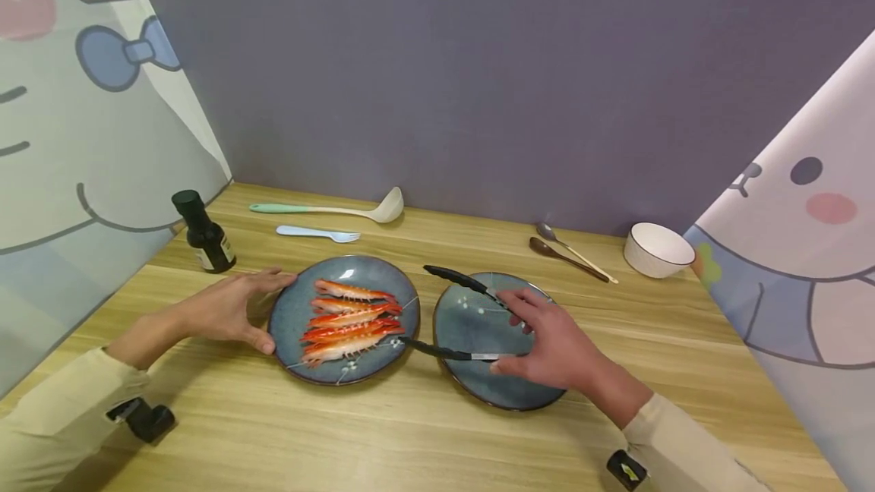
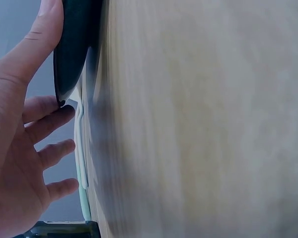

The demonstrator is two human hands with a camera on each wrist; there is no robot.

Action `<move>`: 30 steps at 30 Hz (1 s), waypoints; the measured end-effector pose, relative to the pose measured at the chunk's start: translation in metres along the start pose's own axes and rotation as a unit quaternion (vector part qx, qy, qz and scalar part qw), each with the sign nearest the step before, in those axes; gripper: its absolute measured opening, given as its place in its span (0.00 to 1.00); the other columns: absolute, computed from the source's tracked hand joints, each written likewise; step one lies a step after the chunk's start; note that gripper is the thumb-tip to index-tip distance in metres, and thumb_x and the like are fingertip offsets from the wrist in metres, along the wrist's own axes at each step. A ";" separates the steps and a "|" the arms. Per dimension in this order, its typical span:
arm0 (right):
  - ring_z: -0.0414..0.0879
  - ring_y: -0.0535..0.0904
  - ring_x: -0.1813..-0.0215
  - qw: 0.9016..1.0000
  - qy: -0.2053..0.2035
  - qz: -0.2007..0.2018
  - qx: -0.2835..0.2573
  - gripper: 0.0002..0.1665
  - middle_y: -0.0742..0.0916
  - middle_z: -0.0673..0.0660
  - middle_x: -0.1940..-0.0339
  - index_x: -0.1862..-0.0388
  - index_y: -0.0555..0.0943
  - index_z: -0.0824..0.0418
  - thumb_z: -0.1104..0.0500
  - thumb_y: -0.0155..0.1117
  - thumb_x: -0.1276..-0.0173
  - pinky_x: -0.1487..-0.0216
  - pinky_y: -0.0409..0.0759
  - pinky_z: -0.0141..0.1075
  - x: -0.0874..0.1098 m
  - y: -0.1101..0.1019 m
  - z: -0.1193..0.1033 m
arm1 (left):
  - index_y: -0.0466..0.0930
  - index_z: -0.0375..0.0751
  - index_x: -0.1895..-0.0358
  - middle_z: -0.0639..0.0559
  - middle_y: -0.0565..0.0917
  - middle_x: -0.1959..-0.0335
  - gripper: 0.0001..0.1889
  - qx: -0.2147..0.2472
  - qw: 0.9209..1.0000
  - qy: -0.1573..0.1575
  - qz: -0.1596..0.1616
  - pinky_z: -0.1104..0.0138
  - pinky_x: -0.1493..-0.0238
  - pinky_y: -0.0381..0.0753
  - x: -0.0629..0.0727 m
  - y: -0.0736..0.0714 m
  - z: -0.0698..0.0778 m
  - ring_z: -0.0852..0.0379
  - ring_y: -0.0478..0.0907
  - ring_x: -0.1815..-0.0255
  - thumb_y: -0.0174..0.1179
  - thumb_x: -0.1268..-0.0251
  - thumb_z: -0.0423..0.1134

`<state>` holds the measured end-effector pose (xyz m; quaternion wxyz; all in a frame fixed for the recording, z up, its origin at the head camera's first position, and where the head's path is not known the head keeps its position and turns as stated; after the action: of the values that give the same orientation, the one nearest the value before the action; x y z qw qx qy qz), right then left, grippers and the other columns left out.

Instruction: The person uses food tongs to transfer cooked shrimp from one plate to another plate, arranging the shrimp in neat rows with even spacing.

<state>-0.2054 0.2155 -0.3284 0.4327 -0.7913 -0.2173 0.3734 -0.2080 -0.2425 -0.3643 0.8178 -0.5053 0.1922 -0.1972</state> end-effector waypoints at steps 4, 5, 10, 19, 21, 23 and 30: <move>0.50 0.78 0.56 0.996 0.069 0.037 0.050 0.53 0.79 0.55 0.50 0.36 0.72 0.65 0.46 0.82 0.60 0.63 0.76 0.46 0.026 -0.016 0.015 | 0.65 0.26 0.35 0.30 0.68 0.37 0.59 -0.002 1.000 0.003 0.003 0.37 0.44 0.61 0.001 -0.001 0.000 0.28 0.59 0.36 0.71 0.68 0.68; 0.54 0.78 0.54 0.993 0.090 0.045 0.066 0.53 0.79 0.57 0.48 0.36 0.72 0.65 0.45 0.82 0.60 0.62 0.75 0.49 0.033 -0.020 0.019 | 0.65 0.26 0.35 0.30 0.68 0.38 0.59 -0.004 1.000 0.005 0.004 0.37 0.44 0.61 0.001 -0.002 0.000 0.27 0.60 0.36 0.71 0.68 0.68; 0.64 0.75 0.55 0.972 0.179 0.093 0.122 0.53 0.78 0.66 0.51 0.40 0.73 0.71 0.44 0.82 0.63 0.63 0.71 0.58 0.062 -0.035 0.035 | 0.65 0.26 0.35 0.28 0.69 0.38 0.59 -0.018 1.000 0.009 0.010 0.38 0.45 0.63 0.006 -0.004 -0.002 0.27 0.62 0.38 0.72 0.68 0.67; 0.71 0.74 0.61 0.920 0.350 0.096 0.147 0.53 0.76 0.79 0.55 0.43 0.69 0.83 0.39 0.72 0.48 0.66 0.70 0.58 0.099 -0.042 0.065 | 0.66 0.26 0.35 0.28 0.69 0.39 0.58 -0.021 1.000 0.008 0.018 0.38 0.46 0.65 0.014 -0.006 -0.007 0.27 0.63 0.39 0.73 0.68 0.67; 0.75 0.72 0.57 0.910 0.377 0.079 0.151 0.54 0.75 0.83 0.54 0.44 0.69 0.85 0.37 0.69 0.45 0.64 0.69 0.60 0.103 -0.042 0.071 | 0.66 0.27 0.35 0.28 0.69 0.39 0.58 -0.020 1.000 0.005 0.019 0.38 0.46 0.65 0.016 -0.006 -0.007 0.27 0.63 0.39 0.73 0.68 0.66; 0.75 0.73 0.57 0.902 0.395 0.069 0.158 0.53 0.77 0.82 0.58 0.47 0.71 0.84 0.35 0.67 0.45 0.64 0.70 0.61 0.108 -0.043 0.076 | 0.66 0.27 0.35 0.28 0.69 0.39 0.58 -0.021 1.000 0.004 0.021 0.38 0.47 0.65 0.017 -0.006 -0.009 0.27 0.63 0.39 0.73 0.68 0.67; 0.64 0.78 0.72 0.887 0.429 0.036 0.166 0.43 0.80 0.65 0.78 0.67 0.77 0.75 0.31 0.65 0.45 0.74 0.72 0.51 0.118 -0.042 0.089 | 0.66 0.27 0.34 0.28 0.69 0.39 0.59 -0.021 1.000 0.001 0.020 0.38 0.47 0.65 0.016 -0.005 -0.009 0.27 0.63 0.39 0.72 0.68 0.67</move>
<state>-0.2018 0.3628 -0.3709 0.5954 -0.7980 0.0832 0.0434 -0.1991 -0.2593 -0.3655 0.8109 -0.5178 0.2070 -0.1774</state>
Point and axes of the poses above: each hand's wrist, its own x-axis away from the middle knuckle, its own y-axis out of the palm, z = x × y, the point moved 3 cm from there along -x, towards the middle knuckle
